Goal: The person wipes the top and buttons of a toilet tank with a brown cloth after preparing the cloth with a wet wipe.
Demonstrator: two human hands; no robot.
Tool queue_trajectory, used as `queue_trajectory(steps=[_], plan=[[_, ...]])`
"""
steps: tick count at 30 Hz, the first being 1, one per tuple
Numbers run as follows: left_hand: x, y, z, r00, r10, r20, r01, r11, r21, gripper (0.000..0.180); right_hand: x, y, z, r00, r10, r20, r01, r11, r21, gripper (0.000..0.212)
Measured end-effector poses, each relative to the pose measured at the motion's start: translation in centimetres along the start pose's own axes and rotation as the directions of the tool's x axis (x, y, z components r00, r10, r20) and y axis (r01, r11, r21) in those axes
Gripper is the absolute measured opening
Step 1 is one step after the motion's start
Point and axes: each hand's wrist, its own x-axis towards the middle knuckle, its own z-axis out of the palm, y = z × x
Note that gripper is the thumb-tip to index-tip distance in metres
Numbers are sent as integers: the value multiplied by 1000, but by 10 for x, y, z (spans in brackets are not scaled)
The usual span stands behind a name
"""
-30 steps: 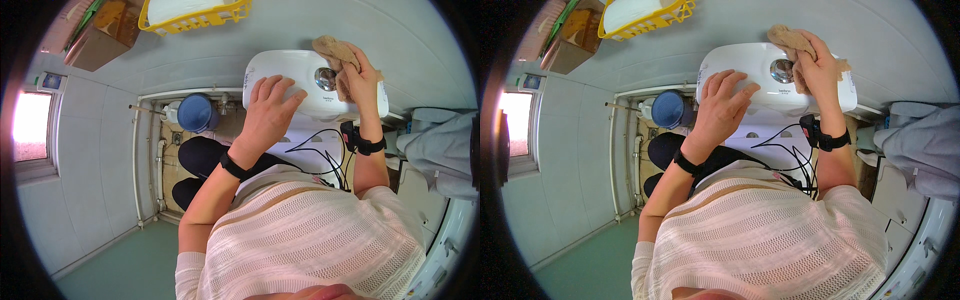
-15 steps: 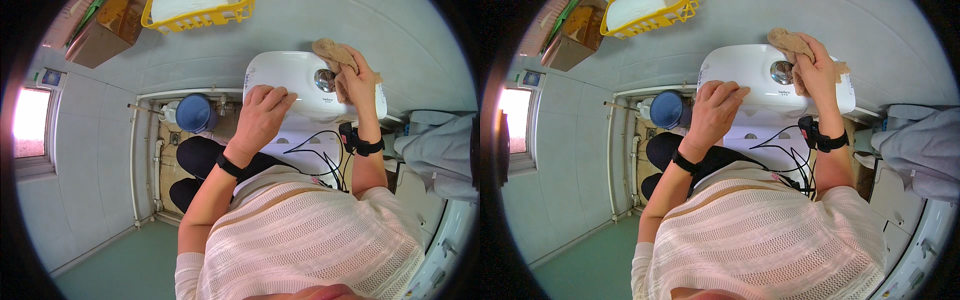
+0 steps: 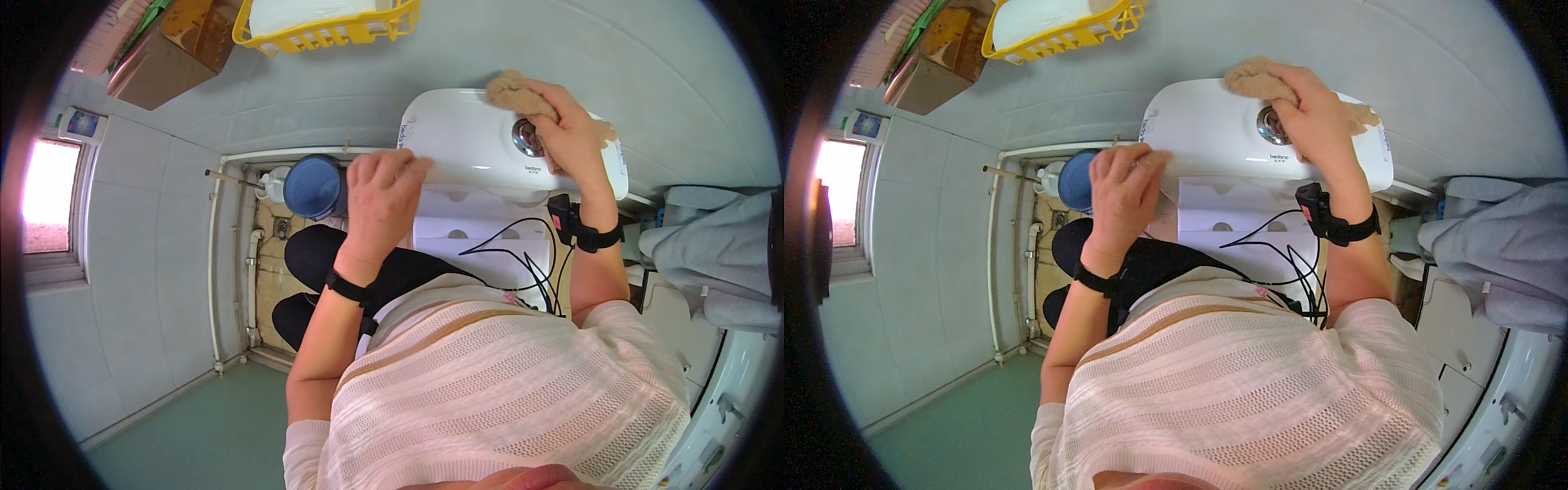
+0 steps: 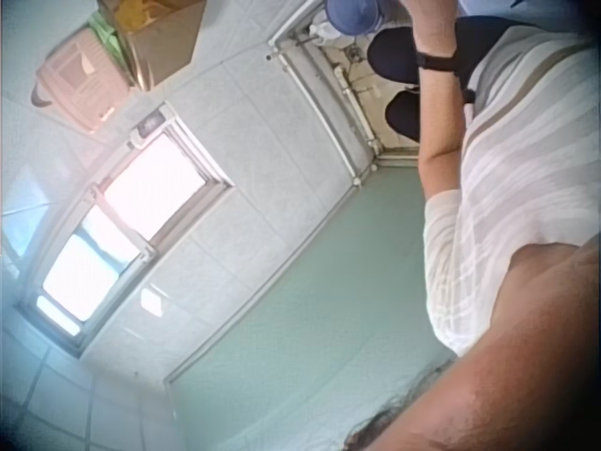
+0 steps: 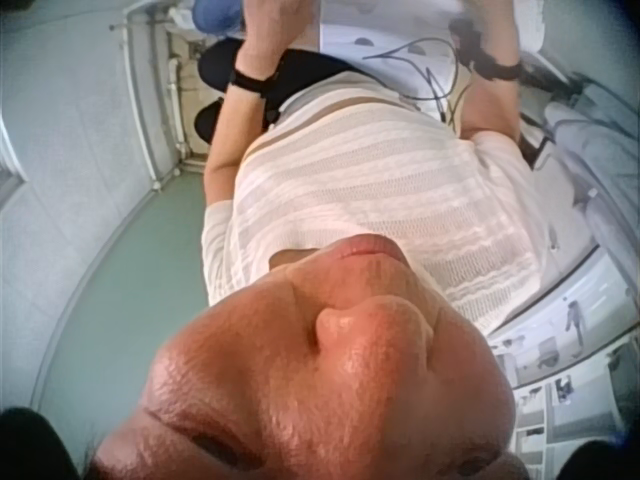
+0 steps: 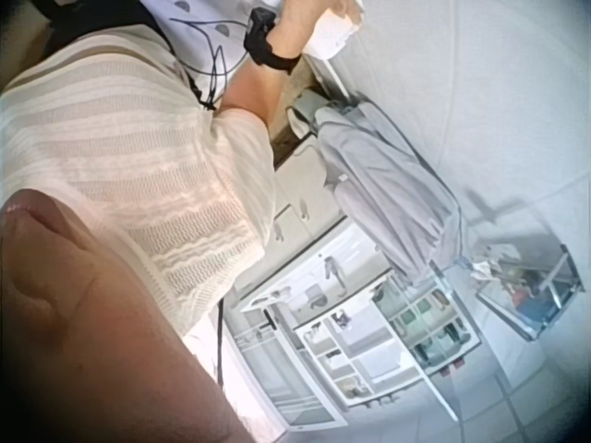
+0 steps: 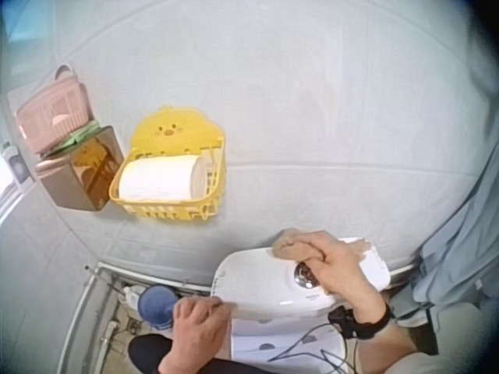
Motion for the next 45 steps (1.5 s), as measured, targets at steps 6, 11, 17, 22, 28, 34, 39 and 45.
queue_trajectory(steps=[6, 11, 17, 22, 28, 34, 39, 45], plan=[[0, -24, -13, 988, -130, -86, 137, 988, 73, 19, -1, -10, 13, 913, -403, 68, 409, 894, -185, 36], [-1, -32, -23, 936, -293, -194, 286, 956, -60, 17, -5, -24, 26, 870, -412, 271, 462, 873, -155, 39], [9, -26, -29, 914, -361, -185, 283, 894, -348, 12, -16, -40, 44, 774, -499, 389, 566, 821, -72, 45], [20, -26, -49, 923, -333, -192, 250, 900, -358, 21, -4, -29, 36, 975, -135, 174, 102, 978, 182, 40], [52, -54, -57, 907, -305, -291, 253, 946, -203, 58, 37, -62, 25, 968, 109, -224, 63, 763, 644, 33], [98, -69, -64, 802, -590, -92, 426, 674, -603, 79, 79, -84, 55, 965, -46, -260, 189, 808, 558, 39], [97, -74, -53, 823, -566, -45, 384, 613, -690, 80, 64, -56, 84, 941, -205, -268, 284, 910, 303, 41], [96, -79, -51, 862, -500, -82, 322, 666, -673, 84, 39, -46, 65, 998, -47, -42, 62, 791, 609, 39]])
